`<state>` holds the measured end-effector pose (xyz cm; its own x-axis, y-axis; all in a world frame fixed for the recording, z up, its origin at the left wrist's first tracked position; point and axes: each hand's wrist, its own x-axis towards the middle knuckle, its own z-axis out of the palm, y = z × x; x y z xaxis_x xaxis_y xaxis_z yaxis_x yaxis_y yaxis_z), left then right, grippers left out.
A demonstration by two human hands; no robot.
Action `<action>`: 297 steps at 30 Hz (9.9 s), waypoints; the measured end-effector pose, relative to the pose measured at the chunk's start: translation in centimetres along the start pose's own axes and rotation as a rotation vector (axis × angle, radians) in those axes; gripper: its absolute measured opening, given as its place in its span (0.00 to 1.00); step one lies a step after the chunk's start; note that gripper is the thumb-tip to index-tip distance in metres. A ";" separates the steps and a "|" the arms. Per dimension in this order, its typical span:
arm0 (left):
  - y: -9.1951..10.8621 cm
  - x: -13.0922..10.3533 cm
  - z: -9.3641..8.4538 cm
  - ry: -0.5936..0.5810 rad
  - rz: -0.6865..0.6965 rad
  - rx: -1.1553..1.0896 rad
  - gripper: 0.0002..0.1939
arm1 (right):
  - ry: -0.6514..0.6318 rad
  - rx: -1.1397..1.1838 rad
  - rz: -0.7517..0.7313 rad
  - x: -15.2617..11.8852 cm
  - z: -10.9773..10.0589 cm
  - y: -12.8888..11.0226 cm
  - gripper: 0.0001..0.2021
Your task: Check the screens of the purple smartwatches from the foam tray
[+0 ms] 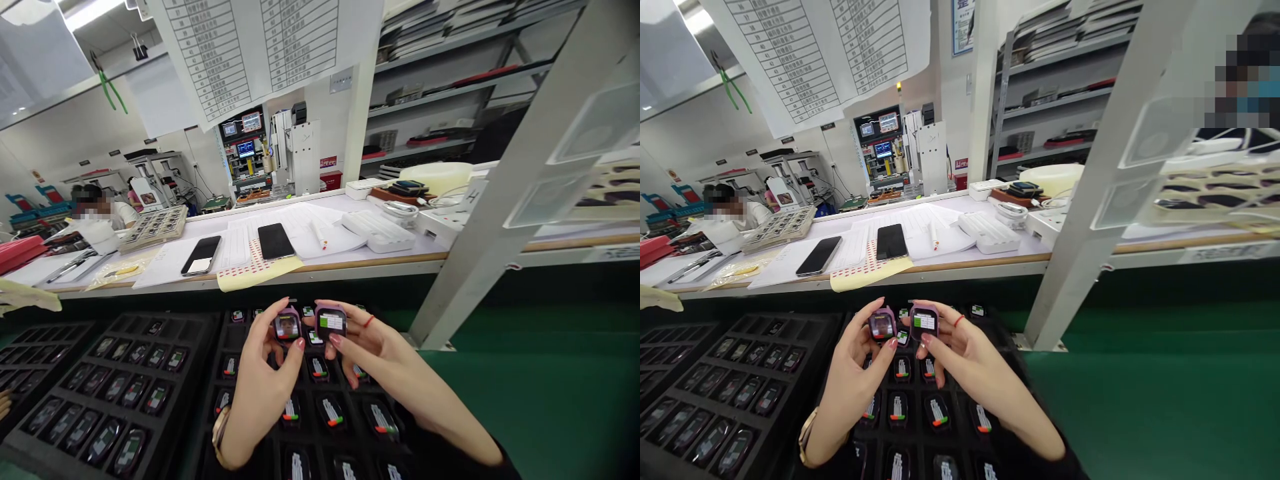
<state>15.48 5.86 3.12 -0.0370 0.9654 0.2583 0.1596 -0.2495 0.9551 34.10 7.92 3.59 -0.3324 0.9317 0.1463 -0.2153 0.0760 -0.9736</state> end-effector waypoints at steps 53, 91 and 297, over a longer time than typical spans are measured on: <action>1.0 -0.9 0.3 -0.199 -0.029 -0.067 0.31 | 0.021 -0.688 -0.599 -0.5 0.2 -2.3 0.14; 0.7 -0.6 0.3 -0.059 -0.031 -0.091 0.32 | 0.165 -0.837 -0.854 -2.6 2.8 -0.5 0.12; -15.2 7.4 -12.7 -0.217 -0.387 0.614 0.18 | 0.118 -0.472 -0.191 -3.2 -5.2 -1.2 0.18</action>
<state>0.22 15.84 -7.66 -0.0175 0.9845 -0.1744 0.6979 0.1369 0.7030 40.24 6.76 3.40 -0.2163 0.9172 0.3345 0.1849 0.3749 -0.9085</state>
